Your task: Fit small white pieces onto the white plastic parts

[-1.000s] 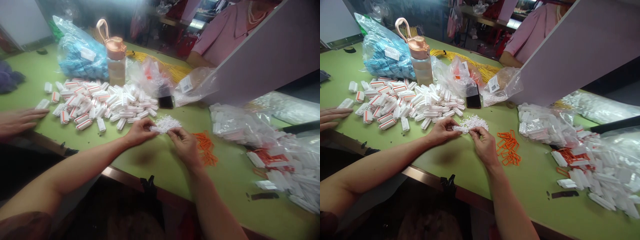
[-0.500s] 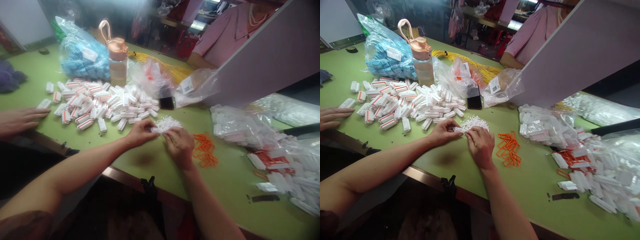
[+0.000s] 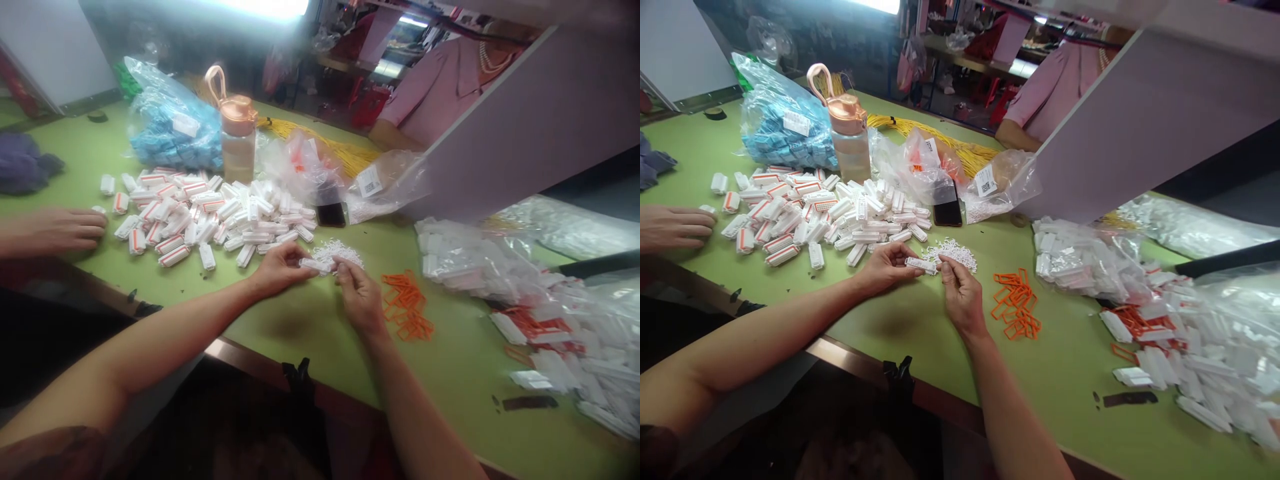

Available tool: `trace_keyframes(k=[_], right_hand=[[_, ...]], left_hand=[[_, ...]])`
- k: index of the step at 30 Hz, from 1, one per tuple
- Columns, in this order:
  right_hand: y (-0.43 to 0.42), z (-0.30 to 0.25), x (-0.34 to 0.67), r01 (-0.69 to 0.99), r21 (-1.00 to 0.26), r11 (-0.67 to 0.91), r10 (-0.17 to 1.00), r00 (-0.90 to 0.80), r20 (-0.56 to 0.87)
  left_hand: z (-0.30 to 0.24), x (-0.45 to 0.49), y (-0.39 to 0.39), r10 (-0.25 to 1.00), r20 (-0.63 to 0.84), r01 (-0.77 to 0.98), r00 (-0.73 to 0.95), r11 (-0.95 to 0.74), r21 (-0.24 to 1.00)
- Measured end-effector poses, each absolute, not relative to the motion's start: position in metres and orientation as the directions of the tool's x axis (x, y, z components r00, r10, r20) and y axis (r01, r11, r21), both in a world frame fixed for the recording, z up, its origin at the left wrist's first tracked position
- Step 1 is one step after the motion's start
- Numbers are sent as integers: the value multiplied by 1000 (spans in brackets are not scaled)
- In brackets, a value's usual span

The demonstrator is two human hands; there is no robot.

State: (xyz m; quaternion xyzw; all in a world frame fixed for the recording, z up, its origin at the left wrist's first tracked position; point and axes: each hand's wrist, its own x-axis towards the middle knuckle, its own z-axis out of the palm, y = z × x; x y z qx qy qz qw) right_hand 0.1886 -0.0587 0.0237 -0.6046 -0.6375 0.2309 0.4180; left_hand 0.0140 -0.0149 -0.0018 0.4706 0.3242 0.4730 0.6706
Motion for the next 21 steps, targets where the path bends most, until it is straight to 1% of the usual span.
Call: trace_keyframes(k=[3,6,9,13,17,21], right_hand=[[-59,27,189,583,-808,86,994,6,110],[-61,30,187,566,-820,89,996,-75,56],[-62,29,186,537,-840,83,996,-82,46],[-61,27,187,517,-855,35,999,-37,18],[-60,32,186,547,-836,34,999,-3,39],[-60,31,189,610,-789,67,998,-27,64]], left_hand=[[-3,14,-16,918,42,-295,394,83,952],[-1,14,-19,905,51,-272,423,74,959],[1,14,-21,904,35,-238,427,75,968],[3,13,-20,899,4,-210,438,98,973],[3,13,-19,899,-17,-180,437,106,978],[-3,18,-18,907,-44,-195,419,137,971]])
